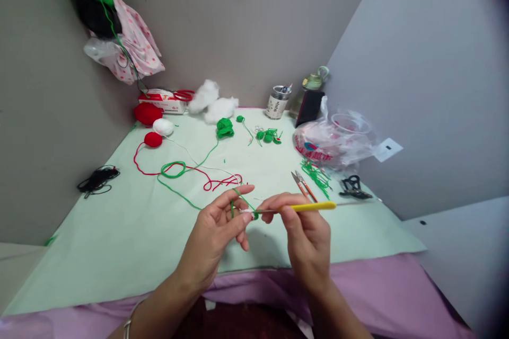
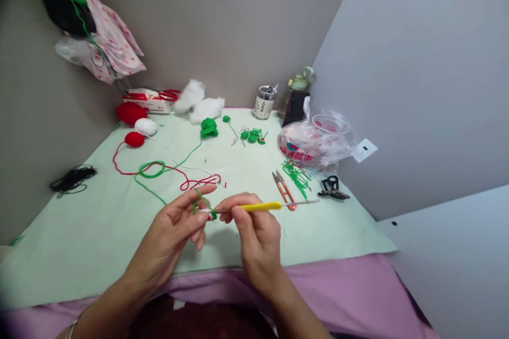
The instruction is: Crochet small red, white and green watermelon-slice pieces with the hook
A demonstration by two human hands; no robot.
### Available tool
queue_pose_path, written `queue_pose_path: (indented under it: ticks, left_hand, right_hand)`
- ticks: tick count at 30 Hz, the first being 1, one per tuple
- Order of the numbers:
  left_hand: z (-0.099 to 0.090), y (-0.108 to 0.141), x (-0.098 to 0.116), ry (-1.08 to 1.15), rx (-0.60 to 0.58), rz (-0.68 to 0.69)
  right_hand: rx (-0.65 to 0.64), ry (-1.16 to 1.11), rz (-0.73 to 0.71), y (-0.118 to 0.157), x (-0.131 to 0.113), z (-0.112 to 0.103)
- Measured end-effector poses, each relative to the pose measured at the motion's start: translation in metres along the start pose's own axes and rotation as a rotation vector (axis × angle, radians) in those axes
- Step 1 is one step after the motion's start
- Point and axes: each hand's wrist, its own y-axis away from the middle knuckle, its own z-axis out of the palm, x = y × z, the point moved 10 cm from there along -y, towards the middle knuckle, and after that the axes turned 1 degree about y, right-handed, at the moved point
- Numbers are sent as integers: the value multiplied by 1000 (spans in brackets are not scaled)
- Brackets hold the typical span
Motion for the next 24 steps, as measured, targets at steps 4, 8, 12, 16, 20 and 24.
queue_pose_path:
  ticks: [4,8,12,16,20,24]
  left_hand:
    - [-6,2,5,-163,66,90]
    - [-9,6,10,-193,136,134]
    - [-5,7,14,-177,130,155]
    - [-4,9,14,-155,145,159]
    - [0,6,4,-23,94,74]
    - [8,3,-12,191,-27,-151]
  right_hand:
    - [-56,307,-343,11,-35,13]
    - [-34,451,-554,21,-51,22]
    - [-21,386,-489,17,-47,17]
    - [-21,383,-461,16,-43,17]
    - [-9,601,-601,30,-46,25]
    - [-37,723,-676,38,-48,31]
